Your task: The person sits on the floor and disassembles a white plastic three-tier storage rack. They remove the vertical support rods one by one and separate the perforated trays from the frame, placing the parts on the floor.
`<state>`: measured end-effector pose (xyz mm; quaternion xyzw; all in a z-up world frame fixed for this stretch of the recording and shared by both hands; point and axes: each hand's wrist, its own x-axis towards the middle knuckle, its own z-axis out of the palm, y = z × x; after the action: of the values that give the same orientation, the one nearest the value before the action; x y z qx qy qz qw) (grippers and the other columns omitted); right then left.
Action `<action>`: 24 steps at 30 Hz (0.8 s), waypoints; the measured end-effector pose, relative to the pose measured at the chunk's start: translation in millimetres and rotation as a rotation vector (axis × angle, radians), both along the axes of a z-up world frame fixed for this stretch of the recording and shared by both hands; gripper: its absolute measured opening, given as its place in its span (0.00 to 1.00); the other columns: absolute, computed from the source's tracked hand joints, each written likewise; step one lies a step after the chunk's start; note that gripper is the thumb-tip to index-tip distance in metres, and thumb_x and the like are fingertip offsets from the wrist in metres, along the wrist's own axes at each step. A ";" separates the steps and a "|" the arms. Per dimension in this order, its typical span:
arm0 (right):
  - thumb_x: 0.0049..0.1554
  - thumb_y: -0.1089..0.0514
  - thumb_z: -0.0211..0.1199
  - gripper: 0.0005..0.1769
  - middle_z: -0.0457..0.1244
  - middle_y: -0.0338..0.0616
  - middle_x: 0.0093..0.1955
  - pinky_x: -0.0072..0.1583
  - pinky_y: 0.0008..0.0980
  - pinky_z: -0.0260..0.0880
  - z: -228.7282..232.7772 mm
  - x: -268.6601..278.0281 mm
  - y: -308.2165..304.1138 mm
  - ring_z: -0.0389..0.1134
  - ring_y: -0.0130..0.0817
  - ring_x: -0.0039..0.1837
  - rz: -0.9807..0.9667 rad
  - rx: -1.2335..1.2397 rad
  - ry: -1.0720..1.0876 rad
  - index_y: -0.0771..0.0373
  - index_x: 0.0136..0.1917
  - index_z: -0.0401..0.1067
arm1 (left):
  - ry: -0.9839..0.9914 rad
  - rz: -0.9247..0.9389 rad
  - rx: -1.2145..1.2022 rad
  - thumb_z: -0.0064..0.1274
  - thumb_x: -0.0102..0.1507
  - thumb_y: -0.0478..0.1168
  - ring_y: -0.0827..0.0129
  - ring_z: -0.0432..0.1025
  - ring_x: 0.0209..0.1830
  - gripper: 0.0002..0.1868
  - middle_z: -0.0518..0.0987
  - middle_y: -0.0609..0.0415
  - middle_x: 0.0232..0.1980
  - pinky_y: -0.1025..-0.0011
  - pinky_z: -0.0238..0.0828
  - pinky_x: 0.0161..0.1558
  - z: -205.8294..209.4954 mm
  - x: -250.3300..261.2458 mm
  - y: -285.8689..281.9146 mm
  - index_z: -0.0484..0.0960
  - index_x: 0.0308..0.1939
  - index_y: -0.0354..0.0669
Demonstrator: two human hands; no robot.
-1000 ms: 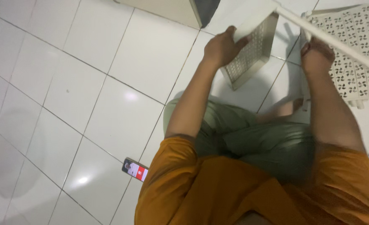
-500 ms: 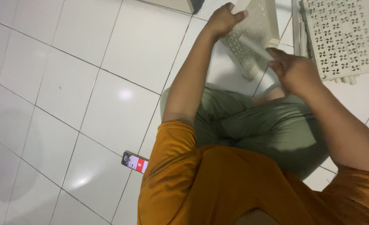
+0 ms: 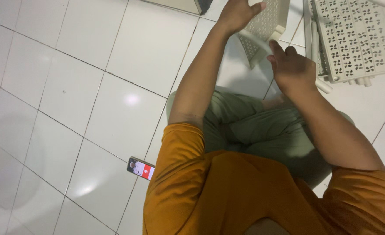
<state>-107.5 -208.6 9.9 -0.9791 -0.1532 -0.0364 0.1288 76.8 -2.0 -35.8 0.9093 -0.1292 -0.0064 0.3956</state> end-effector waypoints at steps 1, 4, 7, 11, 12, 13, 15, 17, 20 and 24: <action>0.72 0.43 0.50 0.25 0.67 0.53 0.48 0.43 0.50 0.71 -0.4 0.4 0.5 0.71 0.52 0.42 0.003 -0.016 -0.008 0.52 0.78 0.65 | 0.004 0.002 0.014 0.58 0.60 0.59 0.51 0.79 0.54 0.30 0.85 0.43 0.52 0.60 0.74 0.55 -0.4 0.2 -0.3 0.80 0.57 0.41; 0.71 0.43 0.50 0.26 0.67 0.54 0.45 0.40 0.50 0.71 0.7 -0.6 0.7 0.71 0.52 0.40 -0.008 -0.027 0.007 0.53 0.77 0.65 | 0.022 -0.001 0.033 0.58 0.61 0.59 0.53 0.80 0.53 0.29 0.85 0.43 0.51 0.60 0.74 0.55 -2.0 1.2 -4.4 0.80 0.56 0.42; 0.73 0.44 0.49 0.25 0.67 0.53 0.46 0.39 0.49 0.70 5.0 -5.1 2.7 0.71 0.51 0.40 -0.001 -0.065 -0.035 0.53 0.79 0.64 | 0.040 0.016 0.036 0.56 0.61 0.58 0.54 0.81 0.52 0.27 0.86 0.44 0.50 0.60 0.75 0.55 -3.8 -1.5 -7.3 0.81 0.55 0.42; 0.73 0.45 0.49 0.24 0.67 0.52 0.47 0.40 0.49 0.71 13.4 -8.0 7.0 0.71 0.49 0.42 -0.004 -0.152 -0.053 0.53 0.78 0.64 | 0.002 0.079 0.058 0.54 0.62 0.58 0.51 0.80 0.50 0.27 0.85 0.42 0.49 0.57 0.73 0.52 -4.6 -8.9 -13.0 0.81 0.53 0.40; 0.72 0.45 0.49 0.24 0.67 0.53 0.47 0.40 0.49 0.71 15.8 -6.8 7.2 0.71 0.51 0.42 0.002 -0.142 -0.032 0.53 0.77 0.64 | -0.013 0.083 0.047 0.54 0.62 0.58 0.50 0.80 0.49 0.27 0.85 0.42 0.48 0.56 0.72 0.51 -4.3 -9.5 -14.4 0.81 0.52 0.39; 0.72 0.46 0.49 0.24 0.67 0.55 0.47 0.40 0.50 0.71 18.2 -5.2 7.3 0.71 0.52 0.42 0.009 -0.132 -0.009 0.54 0.76 0.65 | 0.029 0.087 0.070 0.53 0.62 0.59 0.51 0.80 0.49 0.28 0.85 0.42 0.47 0.56 0.73 0.51 -3.9 -10.8 -15.5 0.82 0.51 0.38; 0.71 0.46 0.48 0.24 0.67 0.56 0.46 0.40 0.51 0.71 22.2 0.5 5.7 0.71 0.54 0.42 0.025 -0.134 0.041 0.55 0.75 0.65 | 0.110 0.094 0.121 0.52 0.64 0.60 0.52 0.81 0.48 0.29 0.86 0.42 0.45 0.57 0.75 0.51 -1.7 -11.6 -16.7 0.82 0.48 0.36; 0.70 0.45 0.47 0.25 0.68 0.56 0.46 0.42 0.53 0.71 23.6 7.1 1.3 0.72 0.55 0.42 0.043 -0.161 0.102 0.54 0.75 0.66 | 0.105 0.132 0.177 0.50 0.63 0.61 0.51 0.81 0.46 0.28 0.86 0.42 0.43 0.56 0.75 0.49 -0.2 -13.4 -19.8 0.85 0.44 0.38; 0.72 0.43 0.45 0.24 0.70 0.55 0.48 0.48 0.56 0.71 22.5 21.5 -10.1 0.72 0.57 0.47 0.047 -0.061 0.267 0.52 0.75 0.66 | 0.073 0.177 0.182 0.48 0.62 0.62 0.51 0.81 0.43 0.28 0.86 0.43 0.38 0.56 0.75 0.47 3.4 -18.3 -27.4 0.86 0.39 0.38; 0.72 0.41 0.48 0.26 0.70 0.55 0.46 0.49 0.51 0.71 13.9 39.5 -24.8 0.72 0.54 0.44 0.055 0.108 0.444 0.52 0.77 0.66 | 0.163 0.212 0.225 0.47 0.62 0.62 0.53 0.82 0.42 0.29 0.86 0.45 0.36 0.56 0.75 0.48 7.9 -22.8 -38.9 0.86 0.37 0.39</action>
<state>-68.0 -233.4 23.8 -0.9502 -0.1455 0.1752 0.2126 54.0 -40.9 -27.8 0.9528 0.0017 -0.0527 0.2990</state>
